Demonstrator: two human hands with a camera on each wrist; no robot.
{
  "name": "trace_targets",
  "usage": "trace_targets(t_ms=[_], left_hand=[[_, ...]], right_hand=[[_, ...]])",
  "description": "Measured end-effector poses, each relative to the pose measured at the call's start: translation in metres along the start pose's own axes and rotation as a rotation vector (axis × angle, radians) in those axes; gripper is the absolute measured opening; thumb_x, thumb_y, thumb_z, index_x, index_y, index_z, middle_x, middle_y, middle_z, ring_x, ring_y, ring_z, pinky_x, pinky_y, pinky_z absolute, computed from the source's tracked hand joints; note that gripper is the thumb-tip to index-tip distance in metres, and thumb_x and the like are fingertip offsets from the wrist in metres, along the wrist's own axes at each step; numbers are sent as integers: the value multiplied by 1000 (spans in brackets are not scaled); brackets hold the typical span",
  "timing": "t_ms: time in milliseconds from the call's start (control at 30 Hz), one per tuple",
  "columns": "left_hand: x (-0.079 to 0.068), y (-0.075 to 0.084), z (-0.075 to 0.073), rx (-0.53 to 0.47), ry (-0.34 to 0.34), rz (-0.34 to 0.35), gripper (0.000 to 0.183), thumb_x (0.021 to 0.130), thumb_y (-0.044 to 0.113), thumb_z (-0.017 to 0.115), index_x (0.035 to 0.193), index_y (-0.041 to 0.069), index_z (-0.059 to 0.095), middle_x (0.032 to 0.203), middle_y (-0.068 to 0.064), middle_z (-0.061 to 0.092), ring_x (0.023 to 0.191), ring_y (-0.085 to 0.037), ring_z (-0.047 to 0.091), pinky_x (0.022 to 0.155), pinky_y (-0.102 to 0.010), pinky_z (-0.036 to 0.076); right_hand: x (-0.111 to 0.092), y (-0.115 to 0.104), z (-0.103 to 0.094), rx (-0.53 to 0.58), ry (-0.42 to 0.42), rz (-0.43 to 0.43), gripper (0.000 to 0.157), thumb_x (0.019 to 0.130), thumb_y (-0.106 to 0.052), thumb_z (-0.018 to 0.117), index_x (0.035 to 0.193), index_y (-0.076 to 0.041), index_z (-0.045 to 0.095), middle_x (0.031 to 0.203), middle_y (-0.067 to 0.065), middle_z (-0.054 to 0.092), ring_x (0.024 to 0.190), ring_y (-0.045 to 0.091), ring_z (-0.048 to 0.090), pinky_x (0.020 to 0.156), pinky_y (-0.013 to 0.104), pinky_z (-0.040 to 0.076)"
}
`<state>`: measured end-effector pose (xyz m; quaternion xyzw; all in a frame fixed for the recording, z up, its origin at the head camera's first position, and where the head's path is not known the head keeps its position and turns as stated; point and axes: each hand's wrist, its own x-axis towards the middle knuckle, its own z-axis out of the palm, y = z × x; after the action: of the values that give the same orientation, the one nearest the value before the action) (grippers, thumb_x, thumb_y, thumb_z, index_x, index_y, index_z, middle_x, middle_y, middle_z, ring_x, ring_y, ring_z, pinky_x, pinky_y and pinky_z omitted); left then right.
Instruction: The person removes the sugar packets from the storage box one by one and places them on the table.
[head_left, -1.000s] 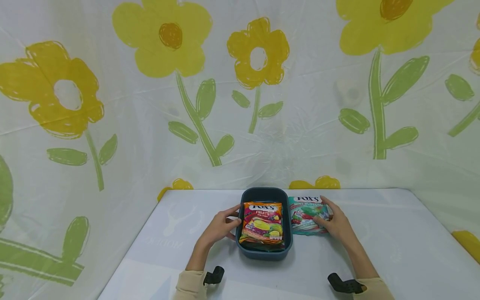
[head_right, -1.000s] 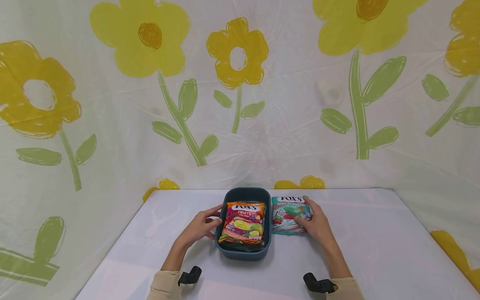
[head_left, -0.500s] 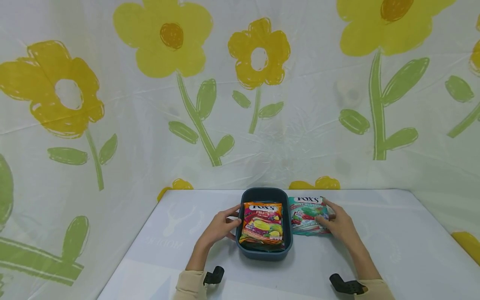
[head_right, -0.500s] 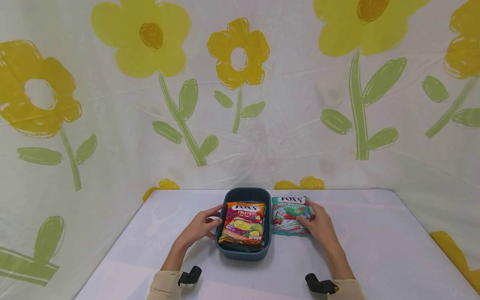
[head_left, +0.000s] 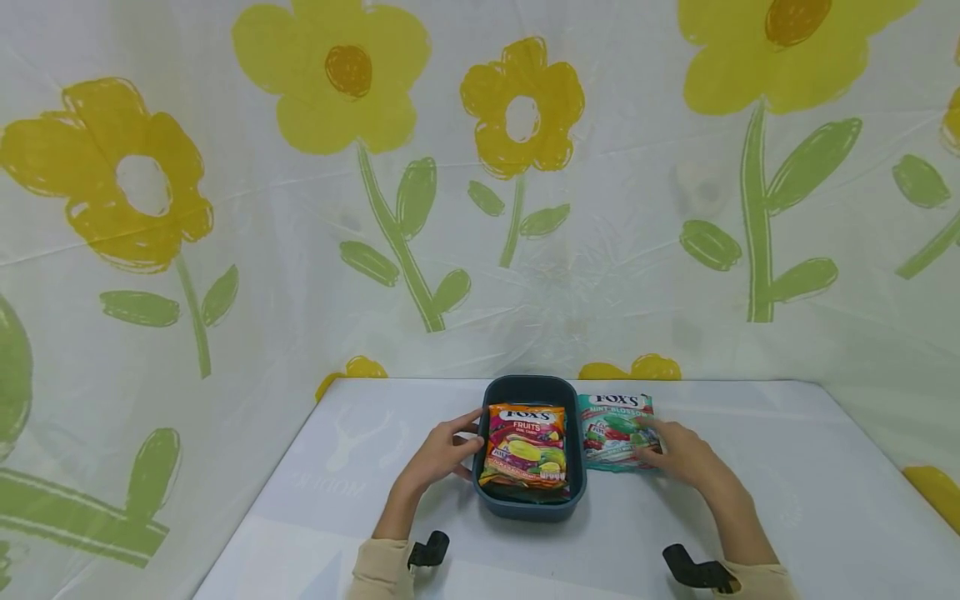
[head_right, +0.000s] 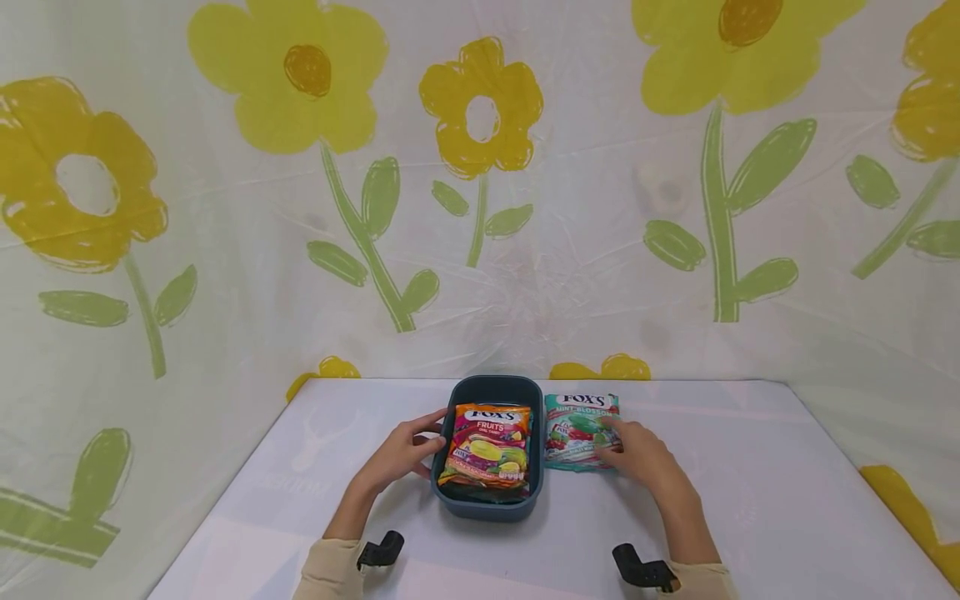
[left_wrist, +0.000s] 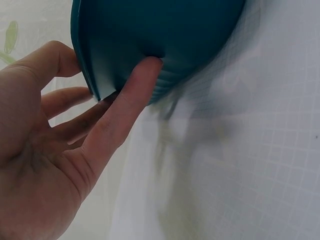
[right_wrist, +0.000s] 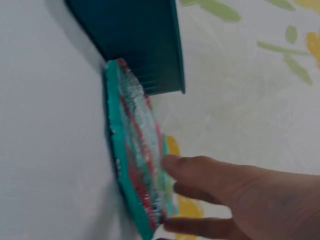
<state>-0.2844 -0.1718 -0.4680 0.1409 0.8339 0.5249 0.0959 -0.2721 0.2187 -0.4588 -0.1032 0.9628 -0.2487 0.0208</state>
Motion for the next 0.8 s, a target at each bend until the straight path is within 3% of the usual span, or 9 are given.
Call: trace_targets(t_ms=[267,800], left_hand=[[0,0,0,-5,1,2,56,97,21,58,150,14,41,135,-22,55,101,-24,64,62,-37,63],[-2,0,-1,-29,1,-8,57,96,23,59,150,16,42,135,-21,55,104,-25,64,62,-37,63]], right_hand=[[-7,-13,-14,-49,-131,21,67,90,-40,67,136,5,50,126,31,59,117,49,55,91,61,50],[-5,-43,-16,-92,-171,66,66,90,-43,66,138,0,51,131,32,56,120,51,53,91,65,49]])
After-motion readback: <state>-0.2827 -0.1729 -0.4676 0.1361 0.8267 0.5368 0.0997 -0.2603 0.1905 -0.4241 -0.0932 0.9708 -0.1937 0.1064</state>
